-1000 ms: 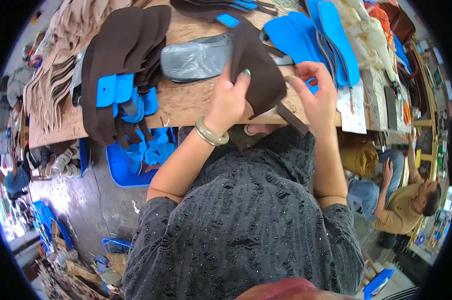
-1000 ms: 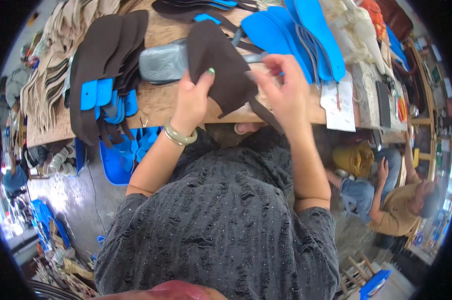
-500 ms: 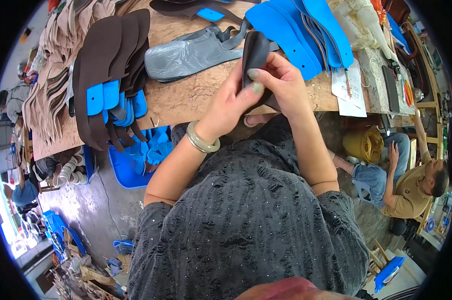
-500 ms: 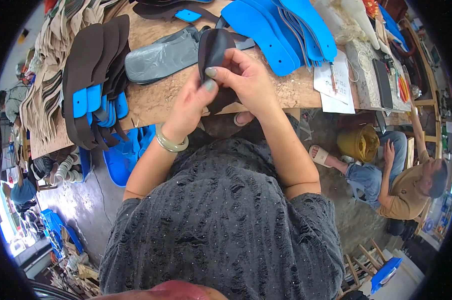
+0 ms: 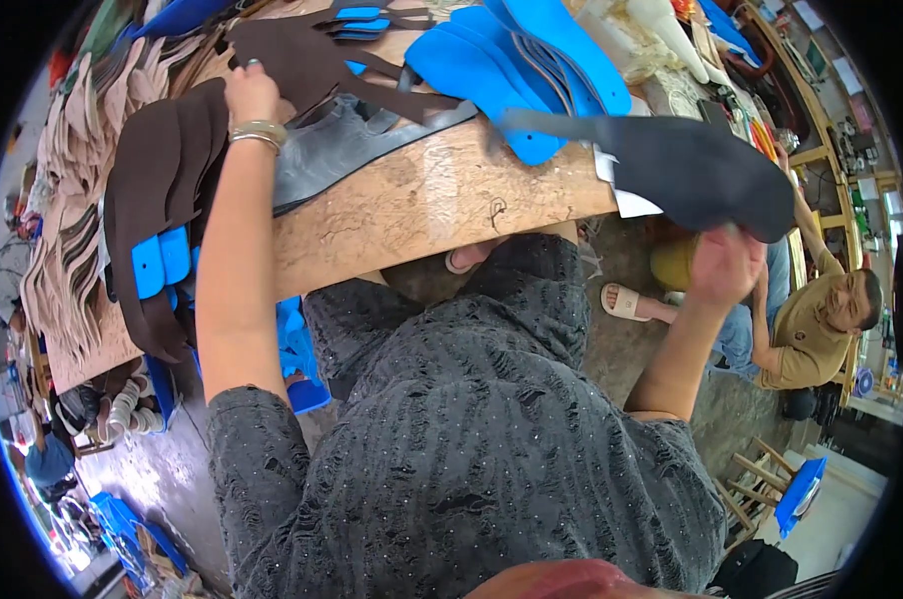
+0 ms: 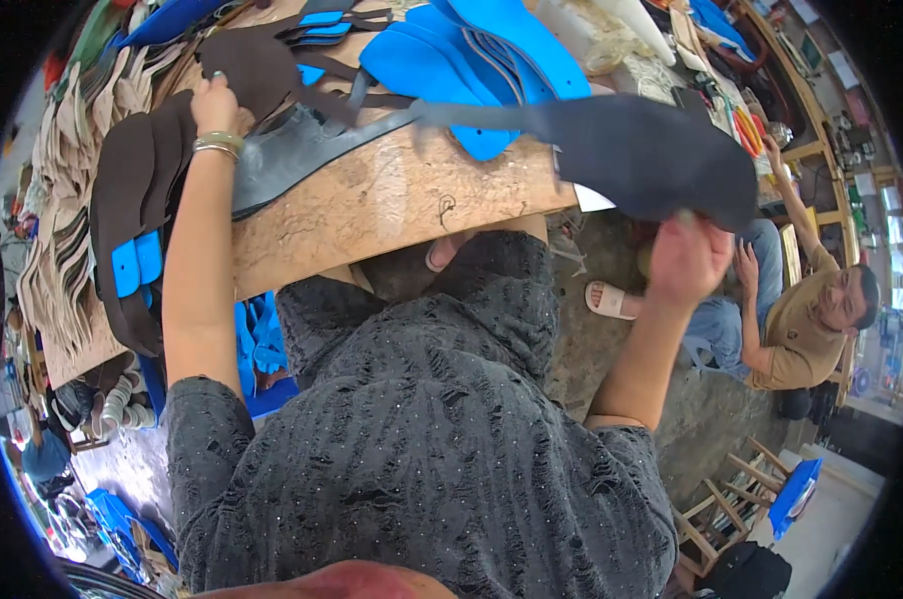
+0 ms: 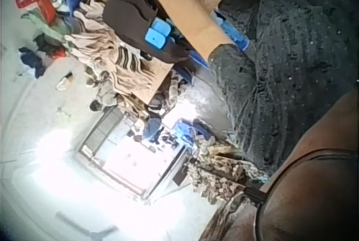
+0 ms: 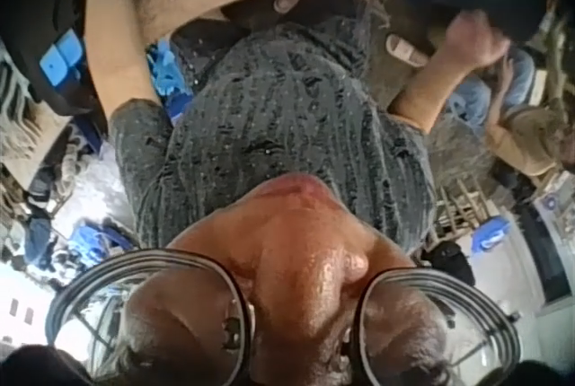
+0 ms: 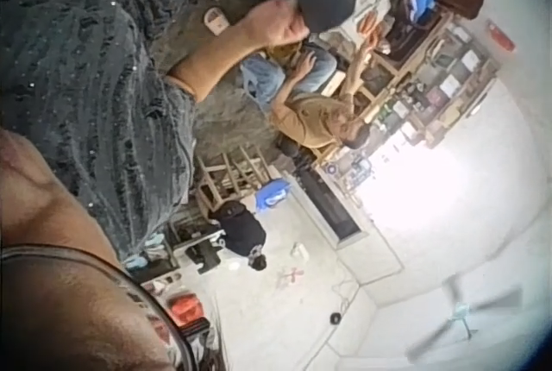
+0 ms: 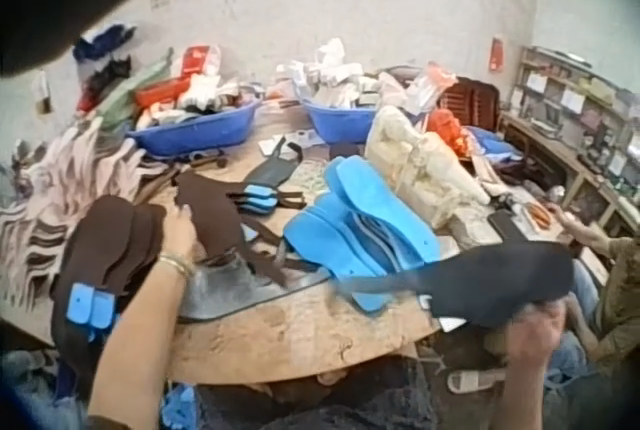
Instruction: Assembling shoe components by attaching leather pieces to a sole template.
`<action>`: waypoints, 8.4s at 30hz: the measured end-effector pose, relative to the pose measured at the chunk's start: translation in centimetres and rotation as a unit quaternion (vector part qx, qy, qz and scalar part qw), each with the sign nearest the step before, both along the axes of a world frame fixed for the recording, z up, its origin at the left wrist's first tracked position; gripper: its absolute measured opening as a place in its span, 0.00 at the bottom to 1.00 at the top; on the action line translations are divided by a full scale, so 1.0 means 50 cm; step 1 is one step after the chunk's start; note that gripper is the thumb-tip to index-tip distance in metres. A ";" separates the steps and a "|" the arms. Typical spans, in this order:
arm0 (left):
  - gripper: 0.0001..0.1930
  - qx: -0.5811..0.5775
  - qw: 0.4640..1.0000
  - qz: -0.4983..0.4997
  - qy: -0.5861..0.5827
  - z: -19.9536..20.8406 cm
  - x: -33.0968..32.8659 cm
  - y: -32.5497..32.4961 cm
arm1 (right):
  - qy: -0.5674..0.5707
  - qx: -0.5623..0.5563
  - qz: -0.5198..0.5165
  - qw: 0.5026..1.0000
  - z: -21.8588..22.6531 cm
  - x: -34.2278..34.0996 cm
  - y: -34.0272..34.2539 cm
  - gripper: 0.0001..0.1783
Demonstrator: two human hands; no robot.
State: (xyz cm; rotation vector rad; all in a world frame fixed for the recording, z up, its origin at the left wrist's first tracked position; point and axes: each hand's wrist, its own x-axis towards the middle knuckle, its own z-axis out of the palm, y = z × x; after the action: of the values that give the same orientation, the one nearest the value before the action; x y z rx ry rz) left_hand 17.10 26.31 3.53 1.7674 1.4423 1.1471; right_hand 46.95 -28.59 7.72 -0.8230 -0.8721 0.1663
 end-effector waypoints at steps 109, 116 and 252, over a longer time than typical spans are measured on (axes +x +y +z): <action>0.38 0.095 0.961 -0.198 0.170 -0.047 -0.330 -0.529 | -0.543 -0.340 0.233 0.731 -0.088 -0.242 0.458 0.33; 0.37 0.125 0.955 -0.196 0.184 -0.041 -0.328 -0.528 | -0.537 -0.332 0.225 0.742 -0.092 -0.241 0.455 0.32; 0.29 -0.122 0.939 -0.076 -0.312 -0.022 -0.190 -0.441 | -0.623 -0.244 0.063 0.741 -0.098 -0.487 0.692 0.15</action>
State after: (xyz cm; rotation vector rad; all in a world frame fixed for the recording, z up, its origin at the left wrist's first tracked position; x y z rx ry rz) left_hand 7.62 4.25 2.42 1.1665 0.9905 1.2340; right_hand 22.62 6.03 2.83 -1.3867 -2.2295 -0.0843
